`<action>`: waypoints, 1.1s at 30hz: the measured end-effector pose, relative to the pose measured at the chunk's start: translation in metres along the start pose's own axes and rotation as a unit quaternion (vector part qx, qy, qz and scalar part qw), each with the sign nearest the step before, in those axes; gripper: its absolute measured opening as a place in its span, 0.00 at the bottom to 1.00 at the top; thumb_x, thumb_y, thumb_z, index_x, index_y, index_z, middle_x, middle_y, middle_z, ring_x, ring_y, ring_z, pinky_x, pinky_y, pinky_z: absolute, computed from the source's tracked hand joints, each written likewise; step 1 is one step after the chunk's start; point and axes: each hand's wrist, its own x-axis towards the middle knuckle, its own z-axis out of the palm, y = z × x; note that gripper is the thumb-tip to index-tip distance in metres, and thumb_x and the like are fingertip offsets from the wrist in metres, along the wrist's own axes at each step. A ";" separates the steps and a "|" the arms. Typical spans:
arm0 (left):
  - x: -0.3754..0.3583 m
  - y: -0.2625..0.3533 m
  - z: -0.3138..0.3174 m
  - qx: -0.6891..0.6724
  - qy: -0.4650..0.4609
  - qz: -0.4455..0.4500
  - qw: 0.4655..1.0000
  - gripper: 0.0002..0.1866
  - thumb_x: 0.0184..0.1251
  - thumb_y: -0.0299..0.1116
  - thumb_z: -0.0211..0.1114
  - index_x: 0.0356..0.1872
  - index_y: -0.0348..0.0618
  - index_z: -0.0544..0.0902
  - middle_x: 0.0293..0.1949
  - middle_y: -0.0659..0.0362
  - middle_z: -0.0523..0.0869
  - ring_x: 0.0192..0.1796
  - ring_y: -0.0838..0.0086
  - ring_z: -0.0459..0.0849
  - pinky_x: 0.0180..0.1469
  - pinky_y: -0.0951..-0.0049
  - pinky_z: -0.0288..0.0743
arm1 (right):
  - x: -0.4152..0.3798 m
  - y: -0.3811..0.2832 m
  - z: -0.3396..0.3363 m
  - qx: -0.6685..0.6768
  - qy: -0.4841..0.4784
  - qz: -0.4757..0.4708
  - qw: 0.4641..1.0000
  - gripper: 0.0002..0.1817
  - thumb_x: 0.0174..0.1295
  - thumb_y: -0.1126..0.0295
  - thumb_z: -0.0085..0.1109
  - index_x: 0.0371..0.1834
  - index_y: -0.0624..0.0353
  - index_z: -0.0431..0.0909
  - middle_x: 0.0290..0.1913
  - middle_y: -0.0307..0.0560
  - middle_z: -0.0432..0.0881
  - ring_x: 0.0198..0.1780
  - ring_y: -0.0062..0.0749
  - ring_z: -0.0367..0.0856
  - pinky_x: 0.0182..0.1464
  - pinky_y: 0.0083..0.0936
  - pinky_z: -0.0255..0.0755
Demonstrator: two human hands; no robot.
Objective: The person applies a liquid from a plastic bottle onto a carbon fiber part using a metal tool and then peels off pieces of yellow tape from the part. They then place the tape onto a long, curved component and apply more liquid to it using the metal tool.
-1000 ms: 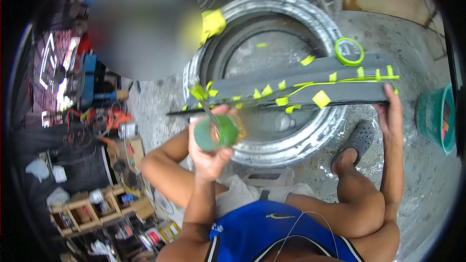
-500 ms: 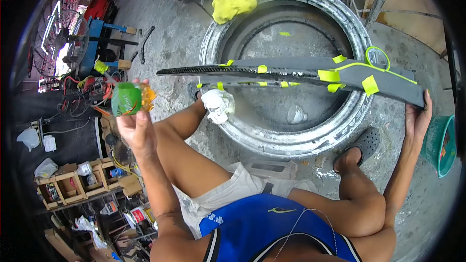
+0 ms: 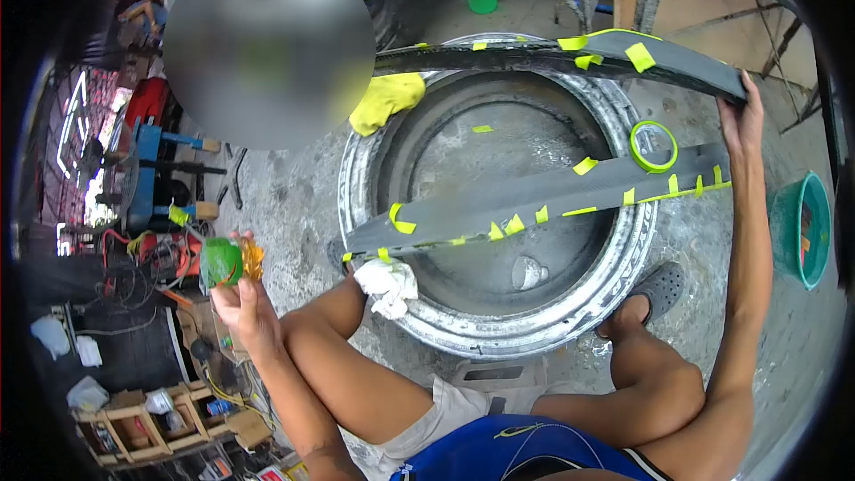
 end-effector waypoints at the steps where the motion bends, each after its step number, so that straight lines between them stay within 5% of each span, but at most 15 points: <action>1: 0.002 -0.002 0.004 -0.005 -0.008 -0.002 1.000 0.34 0.71 0.34 0.65 0.70 0.27 0.61 0.70 0.38 0.69 0.72 0.47 0.68 0.74 0.52 0.61 | 0.003 0.005 0.001 -0.003 0.008 -0.005 1.000 0.12 0.65 0.64 0.66 0.45 0.57 0.79 0.47 0.41 0.81 0.54 0.29 0.77 0.61 0.32 0.69; 7: 0.010 -0.006 0.022 -0.020 -0.012 -0.038 0.999 0.35 0.71 0.33 0.65 0.71 0.27 0.59 0.71 0.38 0.66 0.73 0.47 0.66 0.74 0.54 0.62 | 0.018 0.030 -0.009 -0.021 0.007 0.026 0.999 0.10 0.66 0.65 0.64 0.43 0.56 0.75 0.46 0.41 0.78 0.53 0.29 0.77 0.61 0.35 0.73; 12: 0.017 -0.010 0.034 -0.012 -0.008 -0.047 0.999 0.39 0.65 0.38 0.72 0.69 0.27 0.62 0.70 0.39 0.68 0.71 0.47 0.69 0.74 0.52 0.60 | 0.025 0.031 -0.023 -0.075 0.002 0.089 0.993 0.15 0.68 0.63 0.64 0.50 0.58 0.76 0.51 0.43 0.78 0.55 0.29 0.77 0.63 0.33 0.74; 19: 0.011 -0.013 0.032 0.004 -0.012 -0.038 0.999 0.41 0.67 0.39 0.70 0.72 0.27 0.59 0.72 0.37 0.64 0.73 0.45 0.66 0.76 0.52 0.55 | 0.017 0.028 -0.011 -0.281 0.016 0.109 0.953 0.27 0.67 0.41 0.59 0.48 0.56 0.80 0.48 0.40 0.79 0.51 0.24 0.77 0.55 0.28 0.78; 27: 0.012 -0.015 0.021 0.014 -0.006 -0.050 0.999 0.38 0.69 0.39 0.68 0.71 0.27 0.61 0.73 0.40 0.64 0.74 0.49 0.65 0.73 0.56 0.63 | -0.009 0.022 -0.007 -0.292 0.069 0.150 0.942 0.33 0.63 0.37 0.60 0.54 0.57 0.78 0.52 0.42 0.80 0.56 0.30 0.77 0.61 0.34 0.75; 29: 0.013 -0.016 0.018 -0.014 -0.046 -0.045 0.998 0.32 0.74 0.34 0.60 0.72 0.30 0.58 0.73 0.41 0.64 0.76 0.54 0.61 0.78 0.55 0.52 | -0.012 0.019 -0.004 -0.306 0.019 0.133 0.943 0.31 0.63 0.37 0.60 0.52 0.54 0.77 0.49 0.39 0.78 0.51 0.24 0.77 0.54 0.29 0.79; 33: 0.013 -0.013 0.025 -0.011 -0.042 -0.042 0.998 0.32 0.74 0.34 0.60 0.72 0.30 0.58 0.73 0.41 0.65 0.76 0.55 0.62 0.78 0.56 0.52 | -0.010 0.021 -0.007 -0.301 0.029 0.128 0.945 0.31 0.63 0.36 0.61 0.52 0.53 0.77 0.50 0.39 0.78 0.53 0.25 0.76 0.58 0.33 0.77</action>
